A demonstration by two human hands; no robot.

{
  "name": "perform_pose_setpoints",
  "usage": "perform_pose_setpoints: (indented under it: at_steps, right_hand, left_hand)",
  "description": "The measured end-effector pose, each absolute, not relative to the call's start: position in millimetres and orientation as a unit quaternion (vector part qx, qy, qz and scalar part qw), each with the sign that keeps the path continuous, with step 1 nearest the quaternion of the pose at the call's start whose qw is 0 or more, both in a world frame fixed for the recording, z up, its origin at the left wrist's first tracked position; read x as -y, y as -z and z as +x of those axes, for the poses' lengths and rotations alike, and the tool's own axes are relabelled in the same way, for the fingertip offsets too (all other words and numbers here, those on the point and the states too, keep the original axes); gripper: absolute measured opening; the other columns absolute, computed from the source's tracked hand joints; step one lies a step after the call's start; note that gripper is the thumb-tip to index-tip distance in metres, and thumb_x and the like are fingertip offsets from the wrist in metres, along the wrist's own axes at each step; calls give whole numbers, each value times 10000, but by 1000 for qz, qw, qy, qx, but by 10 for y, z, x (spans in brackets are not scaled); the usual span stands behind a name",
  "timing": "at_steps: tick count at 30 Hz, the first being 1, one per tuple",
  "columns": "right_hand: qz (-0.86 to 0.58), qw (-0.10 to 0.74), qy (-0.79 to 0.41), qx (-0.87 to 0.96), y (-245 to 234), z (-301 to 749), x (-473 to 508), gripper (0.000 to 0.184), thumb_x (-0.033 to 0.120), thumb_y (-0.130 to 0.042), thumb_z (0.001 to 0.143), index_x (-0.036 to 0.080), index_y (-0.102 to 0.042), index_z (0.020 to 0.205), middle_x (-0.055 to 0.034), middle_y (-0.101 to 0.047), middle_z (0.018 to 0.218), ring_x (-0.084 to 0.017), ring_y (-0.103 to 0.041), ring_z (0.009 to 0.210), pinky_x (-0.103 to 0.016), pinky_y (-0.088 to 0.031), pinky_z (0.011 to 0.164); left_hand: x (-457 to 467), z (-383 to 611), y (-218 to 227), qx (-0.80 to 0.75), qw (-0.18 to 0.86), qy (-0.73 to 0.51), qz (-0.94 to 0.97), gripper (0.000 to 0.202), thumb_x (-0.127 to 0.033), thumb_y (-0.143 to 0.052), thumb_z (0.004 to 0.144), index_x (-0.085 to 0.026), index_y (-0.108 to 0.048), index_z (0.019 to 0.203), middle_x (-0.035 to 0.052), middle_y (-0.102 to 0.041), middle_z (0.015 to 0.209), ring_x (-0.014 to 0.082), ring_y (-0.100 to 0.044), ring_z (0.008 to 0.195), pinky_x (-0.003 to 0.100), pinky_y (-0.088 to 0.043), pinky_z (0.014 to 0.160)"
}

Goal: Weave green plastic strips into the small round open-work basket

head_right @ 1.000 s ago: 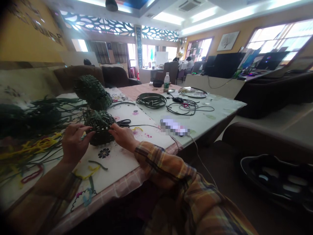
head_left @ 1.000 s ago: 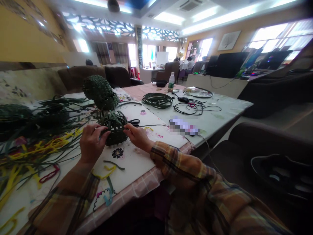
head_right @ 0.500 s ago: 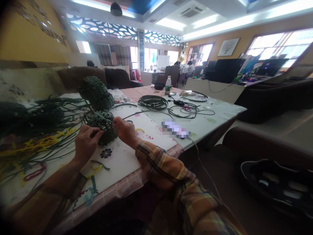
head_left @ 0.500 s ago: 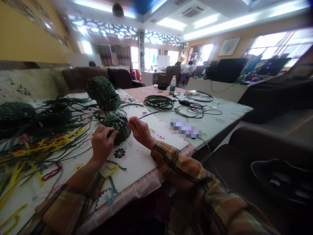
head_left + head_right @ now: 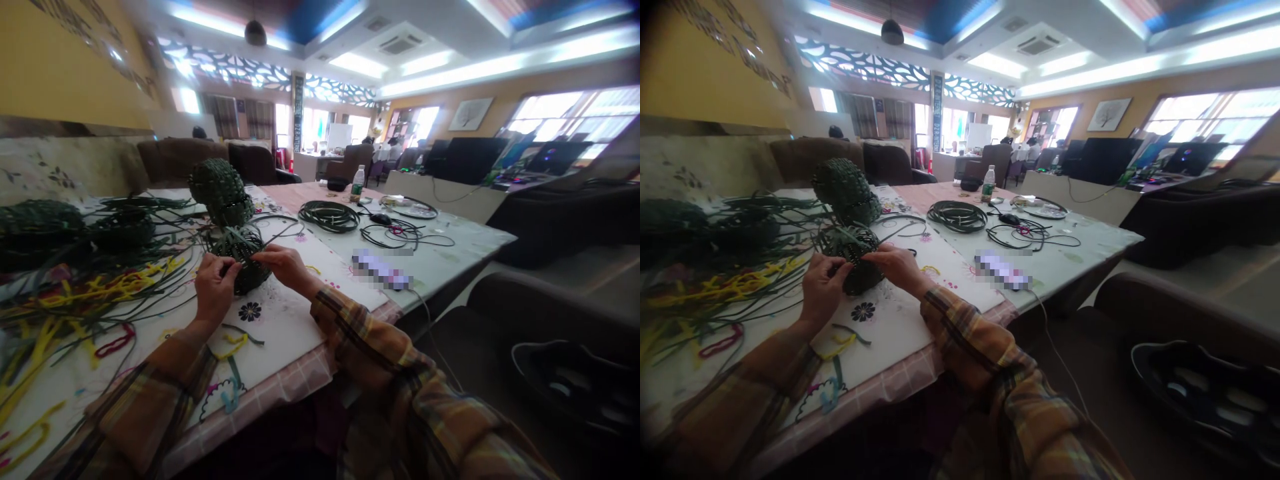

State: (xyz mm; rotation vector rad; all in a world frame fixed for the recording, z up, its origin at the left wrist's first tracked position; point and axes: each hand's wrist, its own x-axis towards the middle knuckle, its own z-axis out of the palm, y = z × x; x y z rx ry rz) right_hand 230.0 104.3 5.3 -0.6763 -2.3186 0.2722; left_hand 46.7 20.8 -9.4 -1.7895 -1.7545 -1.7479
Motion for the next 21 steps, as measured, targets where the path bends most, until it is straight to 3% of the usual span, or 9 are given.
perform_pose_setpoints:
  at_steps: [7,11,16,21]
  right_hand:
    - [-314,329,-45,889,-155,2182,-1043,396,278,-470,1051,353,-677,1380,-16,-727,996,-123,-619,811,-203,-398,708]
    - [-351,346,-107,864,-340,2055,-989,286,356,-528,1026,315,-775,1164,0,-773,977,-162,-670,912,-214,-432,766]
    - [-379,369,-133,838,-510,1927,-882,192,332,-613,957,225,-773,953,-5,-748,832,-155,-632,788,-231,-402,704]
    - [-447,319,-130,826,-618,1894,-807,335,414,-592,963,205,-771,773,-35,-721,777,-159,-586,741,-264,-326,619]
  left_hand:
    - [-234,413,95,553,17,565,-612,248,-419,-600,885,-193,-690,834,27,-535,810,189,-544,808,339,-460,799]
    - [-227,430,98,550,24,547,-630,231,-397,-590,899,-200,-696,840,30,-548,808,195,-552,829,348,-463,826]
    - [-212,463,123,549,21,549,-631,195,-372,-599,898,-217,-712,858,33,-549,824,208,-563,847,369,-474,850]
    - [-219,477,148,543,27,557,-628,201,-367,-595,910,-216,-723,875,34,-541,831,207,-559,850,362,-465,822]
